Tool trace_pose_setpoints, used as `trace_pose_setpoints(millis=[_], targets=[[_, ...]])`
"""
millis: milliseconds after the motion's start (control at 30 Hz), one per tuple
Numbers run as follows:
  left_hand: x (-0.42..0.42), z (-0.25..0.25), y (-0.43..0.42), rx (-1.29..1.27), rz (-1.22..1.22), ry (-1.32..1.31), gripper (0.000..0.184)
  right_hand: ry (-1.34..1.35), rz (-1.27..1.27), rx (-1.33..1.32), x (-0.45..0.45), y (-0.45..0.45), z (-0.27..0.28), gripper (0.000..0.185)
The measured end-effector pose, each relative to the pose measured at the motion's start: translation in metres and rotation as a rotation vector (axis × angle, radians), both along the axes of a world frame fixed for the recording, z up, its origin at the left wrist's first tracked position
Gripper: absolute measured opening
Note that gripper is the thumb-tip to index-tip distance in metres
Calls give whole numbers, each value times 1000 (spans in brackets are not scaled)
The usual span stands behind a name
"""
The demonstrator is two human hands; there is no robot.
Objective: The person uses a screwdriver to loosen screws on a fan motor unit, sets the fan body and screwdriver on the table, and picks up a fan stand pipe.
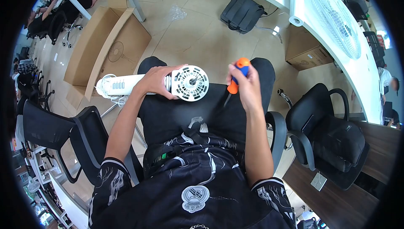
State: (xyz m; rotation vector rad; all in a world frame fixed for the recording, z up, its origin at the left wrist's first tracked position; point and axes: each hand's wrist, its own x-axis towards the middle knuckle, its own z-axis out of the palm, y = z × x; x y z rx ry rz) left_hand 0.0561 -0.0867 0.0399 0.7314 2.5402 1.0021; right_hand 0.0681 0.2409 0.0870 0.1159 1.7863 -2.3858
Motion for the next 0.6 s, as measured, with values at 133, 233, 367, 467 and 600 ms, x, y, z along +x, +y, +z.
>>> trace_pose_setpoints(millis=[133, 233, 367, 467, 600], targets=[[2, -2, 0, 19, 9, 35, 108, 259, -133, 452, 8, 10, 39, 30], [0, -4, 0, -9, 13, 7, 109, 332, -104, 653, 14, 14, 50, 38], [0, -8, -2, -27, 24, 10, 112, 298, -19, 420, 24, 8, 38, 39], [0, -11, -2, -27, 22, 22, 114, 268, 6, 444, 28, 1, 30, 38], [0, -9, -3, -37, 20, 9, 114, 278, -1, 462, 31, -4, 29, 36]])
